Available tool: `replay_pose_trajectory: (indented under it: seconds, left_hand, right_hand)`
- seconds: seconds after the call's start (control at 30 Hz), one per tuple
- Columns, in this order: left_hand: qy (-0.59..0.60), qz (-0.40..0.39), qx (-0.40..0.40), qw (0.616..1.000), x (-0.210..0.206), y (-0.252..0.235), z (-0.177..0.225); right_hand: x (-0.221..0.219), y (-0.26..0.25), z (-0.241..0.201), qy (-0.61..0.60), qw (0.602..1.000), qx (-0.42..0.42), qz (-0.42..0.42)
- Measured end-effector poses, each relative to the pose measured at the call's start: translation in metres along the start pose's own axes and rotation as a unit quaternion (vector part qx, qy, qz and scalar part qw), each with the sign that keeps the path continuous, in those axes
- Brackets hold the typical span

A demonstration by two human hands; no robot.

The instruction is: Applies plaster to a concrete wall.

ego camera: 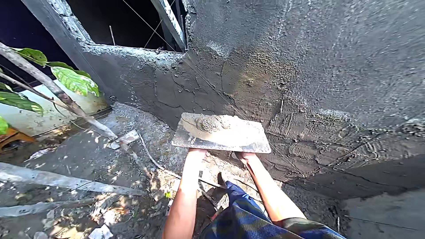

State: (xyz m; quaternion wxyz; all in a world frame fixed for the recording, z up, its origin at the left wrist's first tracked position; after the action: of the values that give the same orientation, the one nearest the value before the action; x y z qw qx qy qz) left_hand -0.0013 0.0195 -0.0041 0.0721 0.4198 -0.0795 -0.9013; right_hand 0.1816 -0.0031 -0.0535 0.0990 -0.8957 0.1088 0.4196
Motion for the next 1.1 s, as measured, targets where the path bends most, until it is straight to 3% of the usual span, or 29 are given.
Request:
replay_pose_trajectory:
  seconds: [0.13,0.27,0.4,0.53,0.7,0.83,1.1]
  left_hand:
    - [-0.015,-0.077,-0.021,0.997,-0.03,-0.062,-0.005]
    - [-0.074,-0.181,-0.032,0.98,-0.078,-0.157,-0.015]
    - [-0.119,-0.263,-0.048,0.956,-0.125,-0.266,-0.031]
    - [-0.125,-0.273,-0.037,0.953,-0.173,-0.336,-0.044]
    - [-0.174,-0.271,-0.019,0.947,-0.219,-0.36,-0.042]
    - [-0.246,-0.188,0.002,0.951,-0.26,-0.356,-0.036]
    - [-0.35,-0.103,0.052,0.929,-0.313,-0.373,-0.023]
  right_hand:
    - [0.002,-0.065,-0.012,-0.027,0.999,0.017,-0.022]
    - [0.019,-0.156,-0.026,-0.082,0.992,0.036,-0.083]
    - [0.011,-0.254,-0.039,0.006,0.993,0.061,-0.097]
    - [0.011,-0.326,-0.051,0.038,0.995,0.069,-0.062]
    - [-0.005,-0.361,-0.075,0.023,0.998,0.055,-0.029]
    - [-0.019,-0.38,-0.104,0.058,0.998,0.017,-0.001]
    - [-0.03,-0.399,-0.131,-0.052,0.996,-0.068,0.011]
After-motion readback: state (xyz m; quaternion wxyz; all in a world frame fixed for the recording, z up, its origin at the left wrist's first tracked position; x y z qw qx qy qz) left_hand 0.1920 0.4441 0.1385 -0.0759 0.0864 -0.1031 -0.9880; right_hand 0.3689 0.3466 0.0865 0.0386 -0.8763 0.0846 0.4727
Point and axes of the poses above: each hand's wrist, its own y-axis away from the middle knuckle, its own x-axis out of the back of the hand, z = x × y, the point moved 2 cm from there along -y, towards the middle knuckle, and after that the axes turned 4 degrees about -y, right-handed, at the moved point
